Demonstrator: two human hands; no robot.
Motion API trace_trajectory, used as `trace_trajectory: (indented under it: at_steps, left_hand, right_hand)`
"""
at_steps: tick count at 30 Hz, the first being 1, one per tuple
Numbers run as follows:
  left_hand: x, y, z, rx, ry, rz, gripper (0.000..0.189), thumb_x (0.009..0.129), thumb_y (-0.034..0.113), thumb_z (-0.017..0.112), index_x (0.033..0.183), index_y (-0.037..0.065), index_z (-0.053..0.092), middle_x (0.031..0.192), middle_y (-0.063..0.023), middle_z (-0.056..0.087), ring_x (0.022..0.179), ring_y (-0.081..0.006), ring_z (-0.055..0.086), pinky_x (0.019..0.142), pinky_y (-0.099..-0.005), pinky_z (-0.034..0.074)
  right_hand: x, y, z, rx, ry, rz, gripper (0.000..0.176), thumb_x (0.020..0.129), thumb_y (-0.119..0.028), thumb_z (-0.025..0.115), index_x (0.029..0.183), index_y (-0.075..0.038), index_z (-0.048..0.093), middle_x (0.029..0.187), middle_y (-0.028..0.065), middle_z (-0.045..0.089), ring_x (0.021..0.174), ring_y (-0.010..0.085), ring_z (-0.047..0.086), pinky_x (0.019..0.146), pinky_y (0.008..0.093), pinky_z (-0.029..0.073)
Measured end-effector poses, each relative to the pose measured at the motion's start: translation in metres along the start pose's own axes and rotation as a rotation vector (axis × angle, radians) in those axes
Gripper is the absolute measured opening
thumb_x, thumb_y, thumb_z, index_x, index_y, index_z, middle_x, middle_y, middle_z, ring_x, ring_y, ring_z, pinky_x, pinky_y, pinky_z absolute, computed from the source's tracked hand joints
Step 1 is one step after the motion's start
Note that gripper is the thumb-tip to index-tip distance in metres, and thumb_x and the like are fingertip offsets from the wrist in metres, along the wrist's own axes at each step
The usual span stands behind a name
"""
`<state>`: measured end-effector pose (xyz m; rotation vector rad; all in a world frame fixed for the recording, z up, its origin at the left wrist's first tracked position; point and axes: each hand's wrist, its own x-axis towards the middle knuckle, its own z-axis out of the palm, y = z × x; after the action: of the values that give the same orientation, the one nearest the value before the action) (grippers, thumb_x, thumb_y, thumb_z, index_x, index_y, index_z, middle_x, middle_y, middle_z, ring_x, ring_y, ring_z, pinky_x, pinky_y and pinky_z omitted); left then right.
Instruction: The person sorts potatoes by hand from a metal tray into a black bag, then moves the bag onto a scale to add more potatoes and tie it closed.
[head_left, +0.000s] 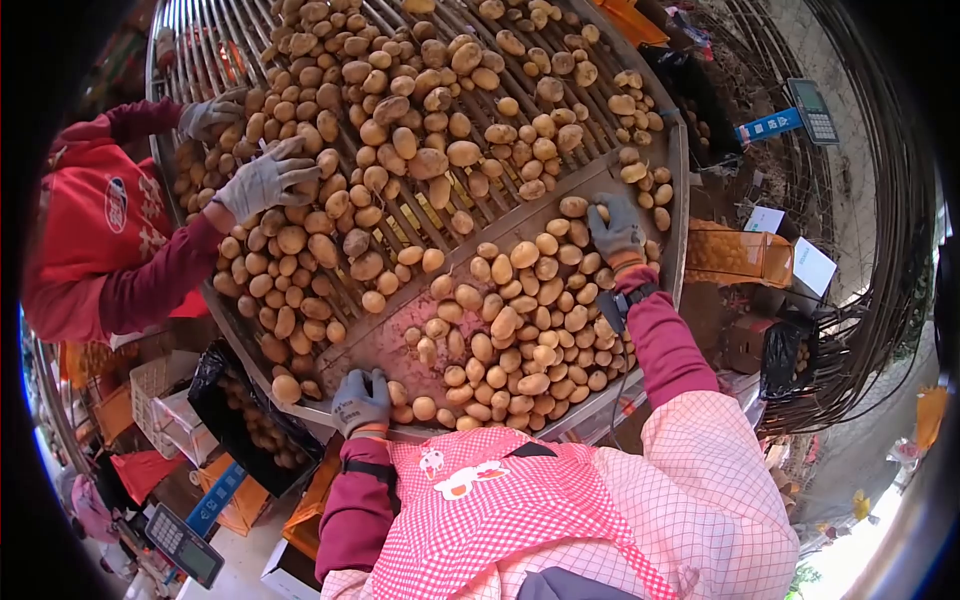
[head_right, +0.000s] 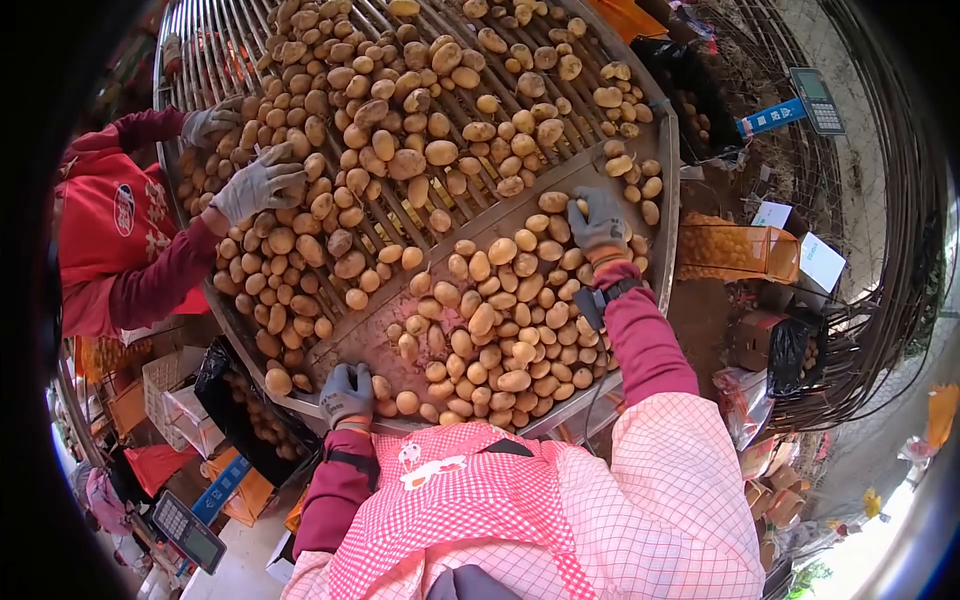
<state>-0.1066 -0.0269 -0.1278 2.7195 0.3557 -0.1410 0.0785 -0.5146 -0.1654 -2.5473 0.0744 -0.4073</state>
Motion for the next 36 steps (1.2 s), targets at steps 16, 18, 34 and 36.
trace_trajectory:
  at_steps: [16,18,34,36]
  left_hand:
    - [-0.005,-0.005,-0.003,-0.056,-0.026,-0.006,0.032,0.089,0.040,0.066,0.083,0.009,0.068,0.082,-0.0138,0.069,0.078,-0.0352,0.066,0.072,-0.0434,0.051]
    - [-0.002,-0.014,0.006,-0.058,-0.022,0.000,0.029,0.090,0.036,0.069,0.089,0.007,0.070,0.082,-0.0110,0.071,0.077,-0.0274,0.068,0.073,-0.0375,0.052]
    - [-0.027,0.082,-0.053,-1.591,-0.685,-0.556,0.024,0.095,0.030,0.064,0.109,0.010,0.064,0.103,-0.0044,0.067,0.095,-0.0182,0.064,0.084,-0.0334,0.051]
    - [-0.027,0.082,-0.055,-1.631,-0.771,-0.579,0.033,0.095,0.035,0.063,0.117,0.010,0.063,0.110,-0.0064,0.066,0.099,-0.0203,0.063,0.089,-0.0360,0.051]
  right_hand:
    - [-0.131,-0.163,0.012,-0.589,-0.433,-0.183,0.058,0.087,-0.024,0.060,0.142,-0.010,0.048,0.151,0.0097,0.046,0.113,0.0299,0.059,0.082,0.0463,0.047]
    - [-0.156,-0.157,0.011,-0.682,-0.454,-0.356,0.057,0.087,-0.023,0.060,0.141,-0.010,0.049,0.151,0.0102,0.046,0.112,0.0297,0.058,0.082,0.0460,0.047]
    - [-0.065,-0.188,0.023,-0.369,-0.688,0.188,0.047,0.083,-0.017,0.070,0.127,-0.013,0.053,0.140,0.0130,0.048,0.118,0.0363,0.060,0.096,0.0463,0.049]
    - [-0.071,-0.177,0.037,-0.319,-0.653,0.219,0.050,0.082,-0.016,0.070,0.130,-0.014,0.055,0.135,0.0156,0.052,0.119,0.0375,0.058,0.098,0.0454,0.049]
